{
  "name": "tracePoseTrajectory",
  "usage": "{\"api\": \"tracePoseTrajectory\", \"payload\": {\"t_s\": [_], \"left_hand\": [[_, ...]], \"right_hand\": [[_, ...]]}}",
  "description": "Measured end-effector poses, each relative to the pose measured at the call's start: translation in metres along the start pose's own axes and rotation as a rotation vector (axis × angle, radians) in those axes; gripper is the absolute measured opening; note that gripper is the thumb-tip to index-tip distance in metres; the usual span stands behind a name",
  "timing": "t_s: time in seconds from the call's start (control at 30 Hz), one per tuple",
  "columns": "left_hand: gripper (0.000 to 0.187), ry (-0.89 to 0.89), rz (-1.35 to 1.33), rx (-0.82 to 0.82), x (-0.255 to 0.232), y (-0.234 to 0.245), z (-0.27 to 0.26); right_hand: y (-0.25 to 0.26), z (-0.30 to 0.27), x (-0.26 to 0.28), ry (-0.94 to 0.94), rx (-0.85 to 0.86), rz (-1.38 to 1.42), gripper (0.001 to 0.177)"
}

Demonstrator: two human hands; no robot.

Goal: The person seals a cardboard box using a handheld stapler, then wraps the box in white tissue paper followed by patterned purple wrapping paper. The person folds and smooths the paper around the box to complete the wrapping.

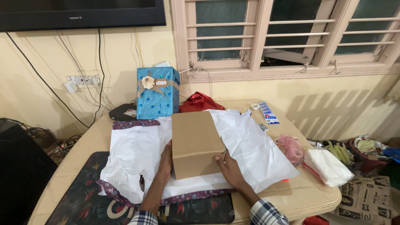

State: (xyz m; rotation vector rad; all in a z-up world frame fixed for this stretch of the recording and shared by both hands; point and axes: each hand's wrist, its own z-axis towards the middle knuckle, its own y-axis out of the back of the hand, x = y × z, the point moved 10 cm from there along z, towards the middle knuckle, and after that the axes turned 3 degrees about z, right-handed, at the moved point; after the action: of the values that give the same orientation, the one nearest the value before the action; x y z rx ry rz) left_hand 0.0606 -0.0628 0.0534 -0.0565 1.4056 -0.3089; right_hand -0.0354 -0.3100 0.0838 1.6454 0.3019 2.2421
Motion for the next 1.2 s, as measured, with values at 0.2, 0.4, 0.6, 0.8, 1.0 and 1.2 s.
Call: {"api": "tracePoseTrajectory", "payload": {"t_s": [0.2,0.4,0.6,0.8,1.0,1.2], "left_hand": [[0.072,0.123,-0.113,-0.087,-0.013,0.003,0.000],[0.072,-0.078,0.261,-0.068,-0.065,0.005,0.031],[0.071,0.193,0.155,-0.141,-0.024,0.003,0.036],[0.064,0.333,-0.005,-0.260,0.024,0.022,0.014],[0.064,0.273,0.089,-0.264,0.043,0.029,0.016],[0.057,0.135,0.071,-0.233,0.043,0.026,0.028]], "right_hand": [[0.006,0.001,-0.014,0.018,0.060,0.082,0.070],[0.041,0.009,-0.028,0.024,-0.034,-0.033,0.059],[0.062,-0.002,-0.028,0.026,-0.138,-0.100,0.052],[0.043,-0.016,-0.035,-0.082,0.023,-0.206,0.058],[0.011,-0.025,-0.054,-0.109,0.261,-0.596,0.059],[0.017,-0.007,-0.073,-0.010,0.246,-0.580,0.050]]}}
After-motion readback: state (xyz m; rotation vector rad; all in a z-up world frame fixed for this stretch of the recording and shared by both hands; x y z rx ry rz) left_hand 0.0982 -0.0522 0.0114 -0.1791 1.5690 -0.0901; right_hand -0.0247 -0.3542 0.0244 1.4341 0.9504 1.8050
